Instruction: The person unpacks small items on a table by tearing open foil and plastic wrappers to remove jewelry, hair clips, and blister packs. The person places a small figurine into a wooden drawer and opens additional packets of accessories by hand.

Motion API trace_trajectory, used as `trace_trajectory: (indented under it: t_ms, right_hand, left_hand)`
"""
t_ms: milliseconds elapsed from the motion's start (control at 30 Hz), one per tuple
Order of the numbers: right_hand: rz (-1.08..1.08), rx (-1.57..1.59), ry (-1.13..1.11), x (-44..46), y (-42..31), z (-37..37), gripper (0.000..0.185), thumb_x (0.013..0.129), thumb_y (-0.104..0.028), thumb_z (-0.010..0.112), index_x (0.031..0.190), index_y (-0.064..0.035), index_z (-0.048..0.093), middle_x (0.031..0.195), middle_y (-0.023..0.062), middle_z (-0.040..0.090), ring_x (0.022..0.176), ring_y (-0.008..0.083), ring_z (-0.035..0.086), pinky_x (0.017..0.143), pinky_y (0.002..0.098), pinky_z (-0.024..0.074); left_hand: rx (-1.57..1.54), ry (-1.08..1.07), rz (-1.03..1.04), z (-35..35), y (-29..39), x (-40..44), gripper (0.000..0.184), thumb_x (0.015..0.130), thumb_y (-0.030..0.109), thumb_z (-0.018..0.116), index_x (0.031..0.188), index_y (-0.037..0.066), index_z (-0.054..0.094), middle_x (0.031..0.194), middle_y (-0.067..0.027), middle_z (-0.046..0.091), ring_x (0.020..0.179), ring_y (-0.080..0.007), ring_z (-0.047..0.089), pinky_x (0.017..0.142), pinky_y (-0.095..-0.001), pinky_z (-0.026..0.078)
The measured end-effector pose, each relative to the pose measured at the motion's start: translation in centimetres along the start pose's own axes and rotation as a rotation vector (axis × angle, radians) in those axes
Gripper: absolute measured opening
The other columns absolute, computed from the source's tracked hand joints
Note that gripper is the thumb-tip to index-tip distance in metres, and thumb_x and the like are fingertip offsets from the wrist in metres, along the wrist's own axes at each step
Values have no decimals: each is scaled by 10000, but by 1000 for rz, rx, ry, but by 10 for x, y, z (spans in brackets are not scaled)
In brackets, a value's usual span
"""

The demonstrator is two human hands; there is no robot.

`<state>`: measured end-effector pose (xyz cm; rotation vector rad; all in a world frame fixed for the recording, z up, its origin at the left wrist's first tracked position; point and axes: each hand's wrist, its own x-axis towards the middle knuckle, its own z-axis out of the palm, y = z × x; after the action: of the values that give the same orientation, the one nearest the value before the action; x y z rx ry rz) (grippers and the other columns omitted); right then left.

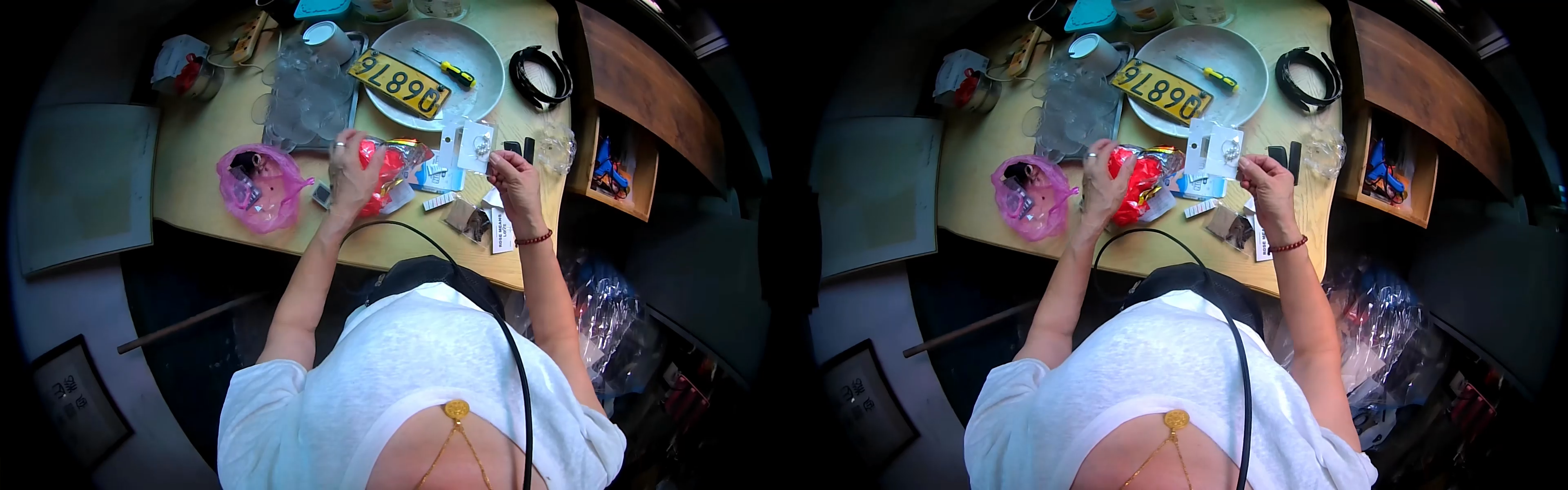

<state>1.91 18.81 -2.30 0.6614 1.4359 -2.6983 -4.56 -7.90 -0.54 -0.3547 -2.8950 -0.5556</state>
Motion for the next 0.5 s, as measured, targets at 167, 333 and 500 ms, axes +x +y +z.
trace_trajectory:
  t_ms: [167,333,500]
  right_hand:
    - [25,35,-71,-24,-1,29,120,786,-63,627,874,11,593,748,49,606,636,97,568,583,180,453]
    - [65,33,-173,-32,-3,37,139,798,-64,614,907,19,587,763,59,607,645,100,572,596,183,460]
    - [35,87,-211,-30,-7,39,149,816,-89,600,908,27,588,757,64,604,644,102,569,596,192,460]
  left_hand:
    - [-1317,-519,-329,-18,70,-10,219,877,201,539,951,0,586,701,-39,594,589,-49,529,522,-161,409]
    - [-1409,-431,-359,-17,76,-16,233,882,208,529,872,-19,581,625,-39,580,507,-53,509,463,-165,392]
    - [-1280,-521,-364,-31,73,-17,204,880,193,533,860,-3,586,621,-16,563,492,-25,472,429,-147,356]
